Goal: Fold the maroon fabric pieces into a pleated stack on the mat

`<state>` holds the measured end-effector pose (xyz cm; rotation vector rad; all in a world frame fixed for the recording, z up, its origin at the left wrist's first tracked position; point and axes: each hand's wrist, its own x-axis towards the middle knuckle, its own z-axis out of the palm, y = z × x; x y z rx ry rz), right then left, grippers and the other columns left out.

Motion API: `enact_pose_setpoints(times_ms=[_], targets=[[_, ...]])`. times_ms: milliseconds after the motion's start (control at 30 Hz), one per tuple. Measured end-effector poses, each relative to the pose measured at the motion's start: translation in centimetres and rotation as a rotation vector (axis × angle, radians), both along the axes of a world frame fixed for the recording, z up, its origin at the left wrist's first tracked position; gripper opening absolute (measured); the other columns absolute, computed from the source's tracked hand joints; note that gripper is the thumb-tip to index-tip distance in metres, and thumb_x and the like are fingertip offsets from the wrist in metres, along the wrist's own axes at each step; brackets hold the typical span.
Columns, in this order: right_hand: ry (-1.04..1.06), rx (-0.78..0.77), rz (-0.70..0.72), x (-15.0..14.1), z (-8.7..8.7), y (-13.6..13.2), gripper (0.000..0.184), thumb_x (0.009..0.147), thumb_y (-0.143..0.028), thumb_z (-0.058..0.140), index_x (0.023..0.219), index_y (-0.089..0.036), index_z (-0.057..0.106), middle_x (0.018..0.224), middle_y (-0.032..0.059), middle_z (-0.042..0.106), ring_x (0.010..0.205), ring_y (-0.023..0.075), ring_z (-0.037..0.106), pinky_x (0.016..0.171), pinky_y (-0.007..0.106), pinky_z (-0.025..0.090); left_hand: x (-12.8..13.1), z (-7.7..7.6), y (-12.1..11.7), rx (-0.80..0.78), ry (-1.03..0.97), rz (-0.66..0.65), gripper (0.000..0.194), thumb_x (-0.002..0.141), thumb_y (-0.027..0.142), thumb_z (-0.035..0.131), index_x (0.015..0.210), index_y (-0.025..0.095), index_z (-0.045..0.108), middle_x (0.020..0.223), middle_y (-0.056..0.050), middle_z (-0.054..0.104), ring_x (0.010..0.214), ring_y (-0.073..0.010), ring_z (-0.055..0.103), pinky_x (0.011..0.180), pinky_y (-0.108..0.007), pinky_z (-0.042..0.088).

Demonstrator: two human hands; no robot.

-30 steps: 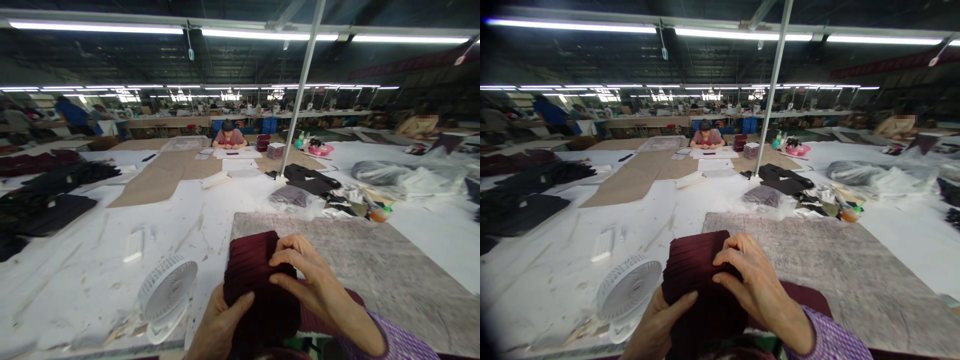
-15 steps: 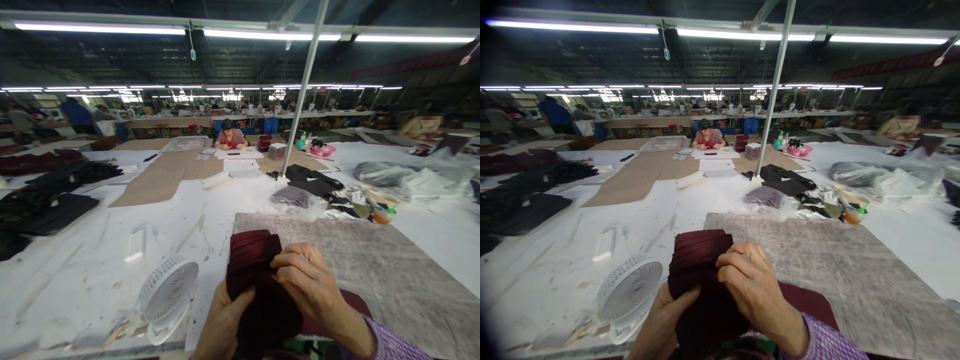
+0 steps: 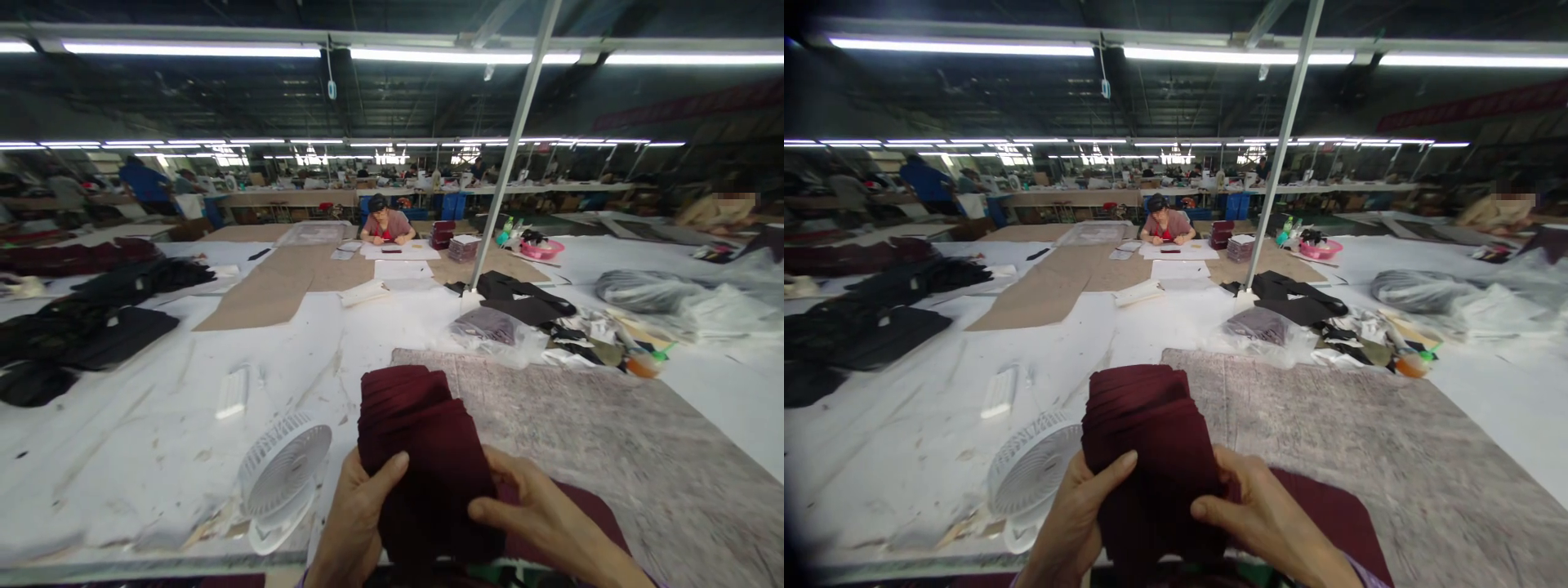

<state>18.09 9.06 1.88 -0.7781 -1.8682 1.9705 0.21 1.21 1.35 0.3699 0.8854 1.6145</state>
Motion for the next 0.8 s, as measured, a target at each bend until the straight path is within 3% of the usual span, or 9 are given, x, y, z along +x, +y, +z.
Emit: enact_pose_setpoints(times_ms=[133,267,333,400,467,533,600,800], targets=[[-0.007,0.054,-0.029,-0.2,0.2,-0.2,0.018,0.078,-0.030,0.064,0.094,-0.021,0.066,0.080,0.0004,0.063,0.075,0.0174,0.057,0.069,0.028,0.046,0.0,0.0,0.2,0.001,0.048,0.035,0.040,0.072,0.018,0.069,0.111,0.018,0.064,0.094,-0.007,0.074,0.101,-0.0267,0.063,0.095,-0.041,0.044],[-0.064,0.313,-0.280,-0.7,-0.3,0.6,0.022,0.078,-0.041,0.062,0.082,-0.020,0.068,0.083,0.0037,0.060,0.083,0.0211,0.056,0.076,0.032,0.048,0.8,0.4,0.2,0.000,0.044,0.027,0.042,0.068,0.020,0.071,0.110,0.017,0.065,0.097,-0.009,0.073,0.099,-0.0284,0.064,0.093,-0.042,0.046],[-0.056,0.392,-0.392,-1.0,-0.6,0.7,0.022,0.077,-0.042,0.062,0.078,-0.021,0.070,0.096,0.0062,0.059,0.095,0.0231,0.055,0.081,0.032,0.047,1.3,0.5,0.2,0.005,0.023,0.056,0.045,0.067,0.020,0.072,0.111,0.017,0.064,0.100,-0.010,0.072,0.100,-0.0296,0.063,0.092,-0.043,0.047],[-0.005,0.348,-0.439,-1.2,-0.8,0.6,0.019,0.076,-0.040,0.064,0.080,-0.023,0.071,0.113,0.0070,0.057,0.106,0.0244,0.052,0.087,0.032,0.046,1.6,0.5,0.1,0.020,-0.001,0.065,0.047,0.066,0.019,0.072,0.112,0.017,0.063,0.102,-0.010,0.072,0.103,-0.0304,0.062,0.092,-0.044,0.047],[0.038,0.180,-0.409,-1.4,-0.9,0.3,0.019,0.076,-0.039,0.065,0.085,-0.023,0.072,0.116,0.0070,0.059,0.107,0.0253,0.054,0.088,0.033,0.047,1.7,0.4,0.0,0.031,-0.034,0.051,0.049,0.067,0.018,0.071,0.115,0.017,0.061,0.102,-0.010,0.071,0.104,-0.0305,0.061,0.093,-0.044,0.046],[0.036,-0.009,-0.367,-1.4,-0.9,-0.1,0.022,0.076,-0.039,0.065,0.088,-0.022,0.072,0.101,0.0073,0.067,0.094,0.0249,0.061,0.080,0.034,0.051,1.7,0.3,0.0,0.034,-0.067,0.028,0.051,0.068,0.017,0.071,0.118,0.017,0.059,0.101,-0.011,0.072,0.105,-0.0304,0.060,0.095,-0.044,0.044],[0.006,-0.087,-0.375,-1.4,-0.9,-0.2,0.024,0.075,-0.041,0.066,0.085,-0.020,0.071,0.084,0.0060,0.070,0.081,0.0235,0.063,0.072,0.033,0.052,1.7,0.2,0.0,0.046,-0.086,0.025,0.053,0.070,0.017,0.071,0.121,0.017,0.056,0.102,-0.011,0.072,0.107,-0.0300,0.059,0.097,-0.044,0.043],[-0.115,0.125,-0.407,-1.4,-0.9,0.1,0.026,0.072,-0.043,0.067,0.072,-0.017,0.065,0.072,0.0028,0.066,0.073,0.0204,0.060,0.065,0.026,0.050,1.2,-0.1,-0.1,0.105,-0.284,0.089,0.041,0.087,0.033,0.051,0.126,0.019,0.052,0.118,-0.009,0.064,0.119,-0.0266,0.051,0.104,-0.042,0.036]])
